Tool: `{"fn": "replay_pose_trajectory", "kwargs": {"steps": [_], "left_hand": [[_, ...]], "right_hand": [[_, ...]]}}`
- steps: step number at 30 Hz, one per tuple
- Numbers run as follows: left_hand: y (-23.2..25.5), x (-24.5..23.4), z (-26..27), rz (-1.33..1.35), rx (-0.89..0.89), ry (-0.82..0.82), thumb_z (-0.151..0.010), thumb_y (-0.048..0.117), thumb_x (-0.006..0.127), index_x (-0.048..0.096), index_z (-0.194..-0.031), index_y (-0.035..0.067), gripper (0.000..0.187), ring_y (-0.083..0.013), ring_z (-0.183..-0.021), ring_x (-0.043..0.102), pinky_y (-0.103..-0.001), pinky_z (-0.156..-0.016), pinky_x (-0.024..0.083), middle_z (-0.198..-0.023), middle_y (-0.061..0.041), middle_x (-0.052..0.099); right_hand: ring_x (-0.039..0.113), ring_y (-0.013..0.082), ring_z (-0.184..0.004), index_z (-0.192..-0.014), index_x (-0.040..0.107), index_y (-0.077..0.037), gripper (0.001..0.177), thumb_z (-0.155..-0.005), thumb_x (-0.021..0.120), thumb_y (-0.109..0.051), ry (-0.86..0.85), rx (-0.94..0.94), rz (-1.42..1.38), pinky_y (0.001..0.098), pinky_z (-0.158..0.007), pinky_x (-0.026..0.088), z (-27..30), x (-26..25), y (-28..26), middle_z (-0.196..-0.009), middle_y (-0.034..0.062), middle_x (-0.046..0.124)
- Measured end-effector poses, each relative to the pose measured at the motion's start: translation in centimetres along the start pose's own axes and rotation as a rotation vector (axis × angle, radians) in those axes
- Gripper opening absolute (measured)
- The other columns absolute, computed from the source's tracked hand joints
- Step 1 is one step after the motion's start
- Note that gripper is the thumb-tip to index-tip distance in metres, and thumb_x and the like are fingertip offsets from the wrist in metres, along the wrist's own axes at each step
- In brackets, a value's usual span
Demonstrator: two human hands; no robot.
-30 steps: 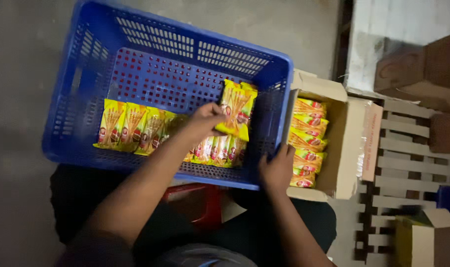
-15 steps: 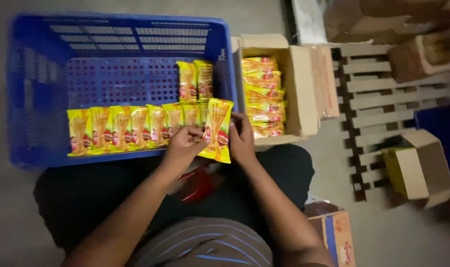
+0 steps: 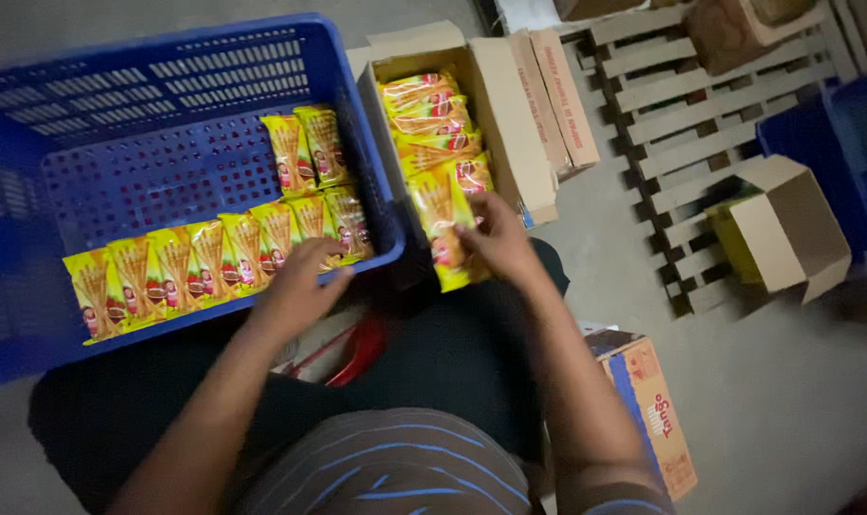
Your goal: The person transfers yellow snack packets from a blue plastic basket into a cardboard box. They place the packets one by one into the box, arranging them in rows until the basket is empty and the box is full. Finally, the person closes the flaps of the cardboard box.
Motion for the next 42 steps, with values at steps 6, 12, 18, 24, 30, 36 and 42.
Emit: {"fn": "replay_pose_trajectory", "kwargs": {"steps": [6, 12, 18, 24, 30, 36, 42], "left_hand": [[-4.3, -2.0, 1.2, -0.332, -0.286, -0.072, -0.102, 0.038, 0.064, 0.072, -0.113, 0.015, 0.026, -0.0394, -0.104, 0.071, -0.048, -0.088, 0.057, -0.109, -0.013, 0.071], [-6.2, -0.8, 0.7, -0.256, -0.384, -0.141, -0.100, 0.038, 0.062, 0.069, -0.119, 0.014, 0.031, -0.0360, -0.101, 0.073, -0.050, -0.088, 0.057, -0.109, -0.015, 0.071], [-4.9, -1.4, 0.2, -0.224, -0.372, -0.150, -0.096, 0.032, 0.067, 0.071, -0.113, 0.013, 0.026, -0.0373, -0.105, 0.072, -0.049, -0.089, 0.058, -0.104, -0.015, 0.072], [-5.7, -1.1, -0.1, -0.219, -0.411, -0.162, -0.096, 0.031, 0.066, 0.073, -0.112, 0.013, 0.024, -0.0345, -0.101, 0.073, -0.047, -0.085, 0.058, -0.101, -0.013, 0.073], [-4.2, -1.9, -0.1, -0.242, -0.351, -0.114, -0.093, 0.029, 0.069, 0.074, -0.107, 0.016, 0.020, -0.0334, -0.098, 0.073, -0.044, -0.084, 0.059, -0.095, -0.011, 0.073], [-5.1, -1.3, -0.4, -0.242, -0.385, -0.160, -0.099, 0.031, 0.066, 0.074, -0.110, 0.011, 0.024, -0.0334, -0.099, 0.074, -0.044, -0.086, 0.058, -0.098, -0.011, 0.074], [-3.7, -1.8, -0.3, -0.264, -0.395, -0.163, -0.096, 0.033, 0.066, 0.074, -0.107, 0.013, 0.024, -0.0348, -0.101, 0.073, -0.047, -0.089, 0.058, -0.098, -0.011, 0.074]], "right_hand": [[0.074, 0.0323, -0.101, -0.118, 0.069, -0.032, 0.042, -0.079, 0.083, -0.025, -0.085, -0.047, 1.208, 0.0470, -0.093, 0.055, -4.9, -3.5, -2.6, -0.105, -0.0014, 0.077], [0.066, 0.0250, -0.120, -0.134, 0.064, -0.038, 0.056, -0.087, 0.067, -0.009, -0.310, -0.179, 1.414, 0.0494, -0.102, 0.037, -7.2, 0.7, 0.9, -0.120, -0.0063, 0.076], [0.066, 0.0286, -0.118, -0.118, 0.071, -0.040, 0.041, -0.087, 0.060, -0.014, -0.387, -0.150, 1.278, 0.0543, -0.114, 0.031, -8.4, 2.0, 3.7, -0.105, -0.0032, 0.078], [0.058, 0.0279, -0.119, -0.114, 0.070, -0.032, 0.029, -0.086, 0.072, -0.026, -0.359, -0.219, 1.202, 0.0566, -0.120, 0.023, -9.6, 2.8, 7.5, -0.110, -0.0058, 0.074], [0.051, 0.0256, -0.121, -0.112, 0.068, -0.034, 0.018, -0.095, 0.066, -0.027, -0.283, -0.228, 1.191, 0.0569, -0.123, 0.020, -8.2, 2.4, 4.8, -0.114, -0.0103, 0.070], [0.047, 0.0464, -0.125, -0.125, 0.060, -0.008, 0.032, -0.097, 0.062, -0.023, 0.095, -0.140, 1.270, 0.0513, -0.107, 0.036, -7.8, 1.4, 9.8, -0.130, 0.0244, 0.052], [0.019, 0.0570, -0.147, -0.159, 0.027, 0.001, 0.117, -0.078, 0.078, -0.066, 0.014, 0.533, 1.247, 0.0640, -0.119, 0.014, -4.0, 3.1, 3.9, -0.162, 0.0403, 0.016]]}}
Point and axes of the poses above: each hand's wrist, its own z-axis away from the middle knuckle, its own x-axis out of the palm, y = z × x, the point moved 8 cm from there along -z, towards the middle knuckle
